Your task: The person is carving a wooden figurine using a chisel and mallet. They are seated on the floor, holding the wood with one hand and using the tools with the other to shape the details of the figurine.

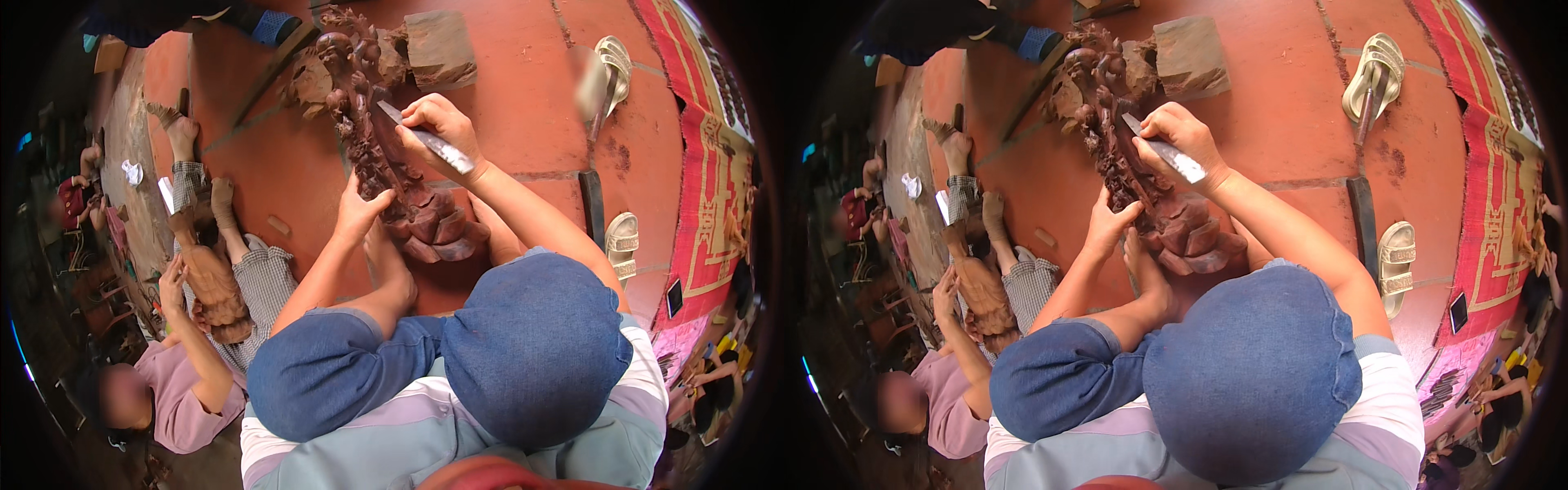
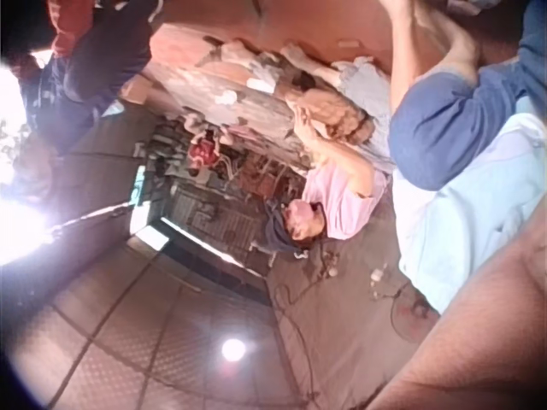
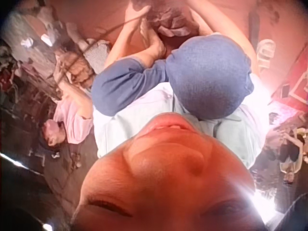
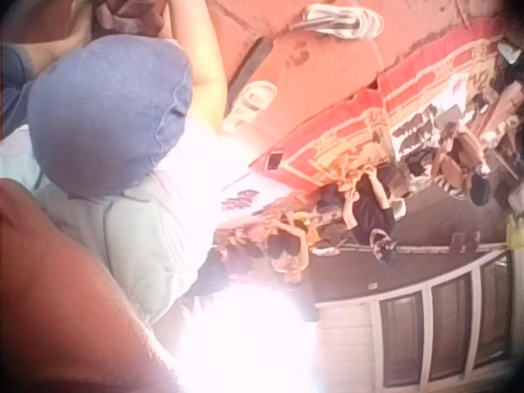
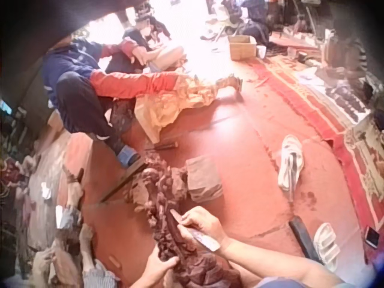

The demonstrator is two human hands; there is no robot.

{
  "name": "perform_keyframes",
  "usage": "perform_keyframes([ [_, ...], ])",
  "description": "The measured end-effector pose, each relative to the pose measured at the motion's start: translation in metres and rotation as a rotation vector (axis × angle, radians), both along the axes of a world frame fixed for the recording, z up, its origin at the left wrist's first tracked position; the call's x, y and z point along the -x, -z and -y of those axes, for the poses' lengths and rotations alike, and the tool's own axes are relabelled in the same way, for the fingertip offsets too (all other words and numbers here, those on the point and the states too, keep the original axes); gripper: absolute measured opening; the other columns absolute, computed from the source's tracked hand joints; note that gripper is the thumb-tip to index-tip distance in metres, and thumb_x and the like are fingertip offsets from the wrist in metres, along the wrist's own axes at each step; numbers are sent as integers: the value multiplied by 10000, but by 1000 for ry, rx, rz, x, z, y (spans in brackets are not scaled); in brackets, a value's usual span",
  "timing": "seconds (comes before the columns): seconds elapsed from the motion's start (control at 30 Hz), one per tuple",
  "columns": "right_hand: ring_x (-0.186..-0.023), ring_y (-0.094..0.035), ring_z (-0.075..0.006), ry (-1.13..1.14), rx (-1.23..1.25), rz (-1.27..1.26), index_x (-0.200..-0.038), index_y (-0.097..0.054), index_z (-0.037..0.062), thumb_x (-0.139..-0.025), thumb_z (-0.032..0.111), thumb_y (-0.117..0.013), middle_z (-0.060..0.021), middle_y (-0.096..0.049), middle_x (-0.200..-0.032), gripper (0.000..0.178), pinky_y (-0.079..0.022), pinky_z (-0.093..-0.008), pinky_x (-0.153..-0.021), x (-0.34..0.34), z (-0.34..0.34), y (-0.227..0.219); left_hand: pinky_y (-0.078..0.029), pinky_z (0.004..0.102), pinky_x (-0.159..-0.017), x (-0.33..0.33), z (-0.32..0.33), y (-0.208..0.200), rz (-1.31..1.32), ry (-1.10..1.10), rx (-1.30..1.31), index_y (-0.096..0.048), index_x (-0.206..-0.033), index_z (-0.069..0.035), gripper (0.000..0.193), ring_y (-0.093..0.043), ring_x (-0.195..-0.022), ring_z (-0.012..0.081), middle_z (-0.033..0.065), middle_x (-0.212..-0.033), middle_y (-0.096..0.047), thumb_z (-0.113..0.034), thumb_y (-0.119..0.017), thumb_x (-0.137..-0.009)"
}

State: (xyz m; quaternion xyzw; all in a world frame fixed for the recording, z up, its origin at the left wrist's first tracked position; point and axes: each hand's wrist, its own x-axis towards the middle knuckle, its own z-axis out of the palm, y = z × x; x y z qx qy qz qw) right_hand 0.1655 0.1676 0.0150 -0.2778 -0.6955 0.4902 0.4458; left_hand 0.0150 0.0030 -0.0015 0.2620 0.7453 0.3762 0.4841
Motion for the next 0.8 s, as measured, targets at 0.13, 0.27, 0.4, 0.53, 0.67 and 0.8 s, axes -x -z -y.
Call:
perform_keyframes([
  [0.13, -738, -658, -153, -38, -145, 64, -748, -626, 43, -748, 11, -737, -69, -663, -808, 115, -534, -257, -673, -5, 10, 6, -510, 301, -869, 0, 3, 3, -25, 20, 29, -496, -1327, -9, 653, -638, -971, 159, 92, -1099, -671, -187, -779, -765],
  [0.27, -705, -638, -133, -131, -3, 18, -741, -644, 45, -783, 73, -722, -53, -650, -770, 93, -515, -263, -640, -28, -27, -25, -512, 298, -863, -1, 6, 1, -45, 29, 24, -509, -1314, -10, 635, -639, -965, 155, 89, -1086, -674, -199, -779, -771],
  [0.4, -753, -588, -63, -173, -154, 90, -782, -646, 46, -854, 66, -700, -10, -656, -810, 93, -491, -220, -698, -81, -97, -111, -519, 278, -786, -2, 2, 5, 40, 28, 21, -532, -1281, -15, 605, -638, -886, 132, 68, -1038, -680, -224, -790, -775],
  [0.53, -797, -588, -63, -280, 147, 344, -846, -628, 46, -890, 78, -662, -20, -646, -947, 65, -487, -228, -707, -100, -116, -203, -513, 271, -753, 0, 5, -7, 43, -21, 74, -532, -1280, -5, 611, -631, -866, 130, 74, -1045, -679, -241, -790, -780],
  [0.67, -825, -581, -75, -222, -2, 168, -842, -618, 38, -907, 47, -637, -40, -647, -973, 69, -483, -235, -738, -83, -112, -189, -511, 281, -792, 1, 8, 1, 20, -45, 6, -526, -1296, 9, 636, -632, -915, 146, 90, -1077, -679, -263, -785, -783],
  [0.8, -816, -600, -103, 14, 142, -244, -832, -635, 32, -871, 54, -690, -48, -649, -921, 71, -491, -243, -750, -39, -25, -80, -511, 311, -844, -1, 0, 18, -54, 9, 1, -539, -1283, 26, 644, -650, -952, 176, 129, -1094, -686, -293, -784, -779],
])
